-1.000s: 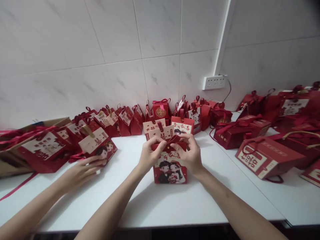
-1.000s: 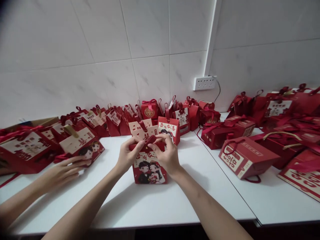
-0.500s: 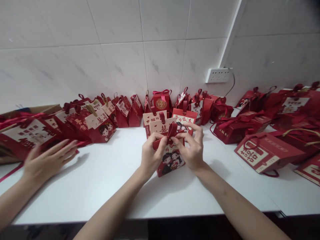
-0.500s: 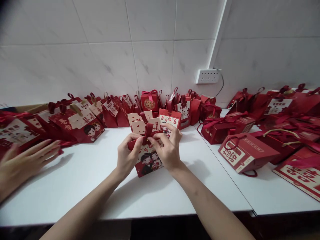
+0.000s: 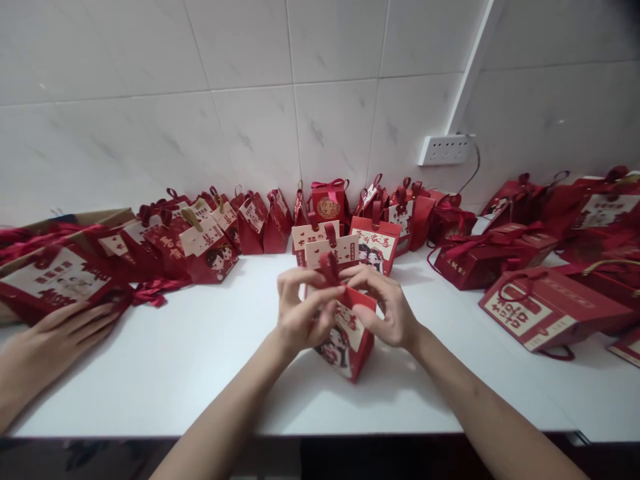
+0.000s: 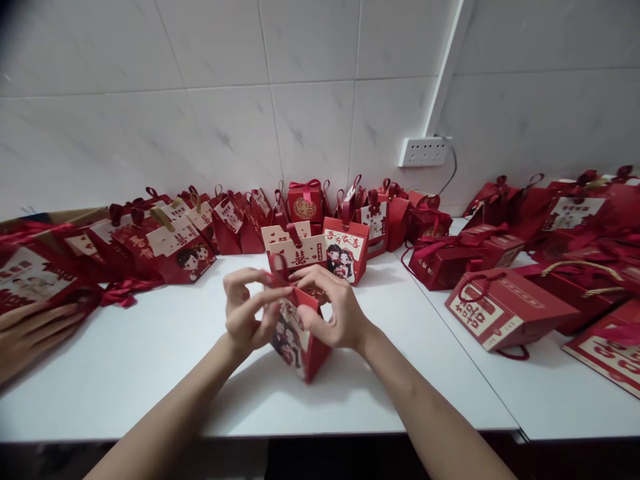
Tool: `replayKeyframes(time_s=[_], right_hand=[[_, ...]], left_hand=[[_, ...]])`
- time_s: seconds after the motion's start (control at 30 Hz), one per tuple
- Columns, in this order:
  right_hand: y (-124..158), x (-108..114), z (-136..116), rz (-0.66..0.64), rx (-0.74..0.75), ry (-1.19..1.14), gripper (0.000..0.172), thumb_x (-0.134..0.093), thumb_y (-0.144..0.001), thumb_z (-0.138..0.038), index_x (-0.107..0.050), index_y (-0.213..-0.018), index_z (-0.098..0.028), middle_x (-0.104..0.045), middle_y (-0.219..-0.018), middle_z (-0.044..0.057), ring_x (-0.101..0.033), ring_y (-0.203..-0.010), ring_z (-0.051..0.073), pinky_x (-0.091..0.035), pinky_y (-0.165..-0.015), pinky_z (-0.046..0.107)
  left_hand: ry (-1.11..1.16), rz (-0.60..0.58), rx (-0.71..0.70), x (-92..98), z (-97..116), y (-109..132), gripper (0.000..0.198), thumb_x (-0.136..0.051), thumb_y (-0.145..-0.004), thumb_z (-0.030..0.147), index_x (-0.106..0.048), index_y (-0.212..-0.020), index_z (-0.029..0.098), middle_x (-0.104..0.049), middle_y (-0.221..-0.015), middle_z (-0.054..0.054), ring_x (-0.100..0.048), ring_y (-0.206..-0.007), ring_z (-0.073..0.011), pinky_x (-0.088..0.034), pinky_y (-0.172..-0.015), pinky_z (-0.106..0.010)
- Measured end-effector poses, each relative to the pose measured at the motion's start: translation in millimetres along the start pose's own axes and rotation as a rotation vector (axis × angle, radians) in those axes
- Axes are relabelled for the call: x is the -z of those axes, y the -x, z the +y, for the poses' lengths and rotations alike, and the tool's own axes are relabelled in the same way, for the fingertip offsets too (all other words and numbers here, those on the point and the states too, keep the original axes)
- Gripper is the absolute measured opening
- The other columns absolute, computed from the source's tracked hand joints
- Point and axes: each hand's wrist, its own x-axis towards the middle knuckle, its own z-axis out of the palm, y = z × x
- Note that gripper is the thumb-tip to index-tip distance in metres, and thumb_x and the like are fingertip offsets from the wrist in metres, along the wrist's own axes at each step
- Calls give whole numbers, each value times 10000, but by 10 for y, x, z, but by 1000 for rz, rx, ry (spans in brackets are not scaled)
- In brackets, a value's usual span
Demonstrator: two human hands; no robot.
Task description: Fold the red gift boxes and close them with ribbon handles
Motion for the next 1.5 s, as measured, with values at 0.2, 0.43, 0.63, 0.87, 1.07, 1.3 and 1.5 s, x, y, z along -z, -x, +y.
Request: replayKeyframes(time_s=[0.2, 0.43, 0.63, 0.87, 1.07, 1.3, 1.5], right_hand=[[0, -32, 63, 28, -190, -44, 115, -487, -872, -230, -586, -872, -170, -634, -766, 30, -603, -660, 141, -479, -549, 240], [45, -191, 169, 291, 172, 389, 270, -493, -871, -115, -491, -1113, -235, -558, -1000, 67, -605, -949, 195, -557, -815, 383], [41, -214, 154, 245, 208, 505, 170, -496, -899, -144, -547, -1032, -235, -509, -1033, 73, -595, -965, 200, -564, -841, 406], [39, -213, 167, 242, 230, 500, 142, -524, -889, -138, -559, -997, -222, -501, -1017, 65, -584, -959, 189, -571, -807, 371], [28, -231, 159, 218, 203, 498, 508, -472, -909, -118, -364, -1369, -304, -486, -1088, 73, -585, -977, 189, -590, -796, 358], [42, -237, 146, 201, 191, 508, 395, -466, -902, -119, -495, -1260, -284, -480, -1062, 73, -582, -990, 207, -584, -827, 385], [46, -238, 152, 210, 200, 494, 398, -470, -893, -116, -480, -1254, -285, -482, -1052, 66, -580, -988, 202, -587, -825, 386]], left_hand=[[336, 34, 576, 1, -44, -77, 390, -626, -807, 275, -514, -1176, 209, -605, -1041, -70, -613, -883, -168, -526, -710, -278], [335, -68, 813, 4, 34, -178, 165, -620, -799, 292, -613, -688, 172, -638, -645, 12, -571, -611, -110, -474, -607, -209], [314, -18, 802, -15, 69, -175, 103, -638, -775, 248, -635, -696, 182, -668, -652, 22, -601, -596, -107, -488, -591, -195], [309, -2, 783, -16, 72, -155, 84, -645, -786, 230, -660, -720, 180, -688, -672, 25, -622, -611, -102, -498, -603, -182], [326, 15, 793, -23, 69, -156, 91, -657, -780, 245, -659, -721, 176, -694, -673, 23, -630, -610, -102, -508, -602, -180], [301, 8, 816, -25, 66, -157, 110, -651, -781, 267, -659, -717, 178, -695, -683, 15, -633, -622, -112, -519, -614, -197], [310, 10, 821, -19, 83, -154, 109, -648, -784, 265, -657, -721, 177, -691, -679, 16, -626, -616, -108, -511, -609, -192]])
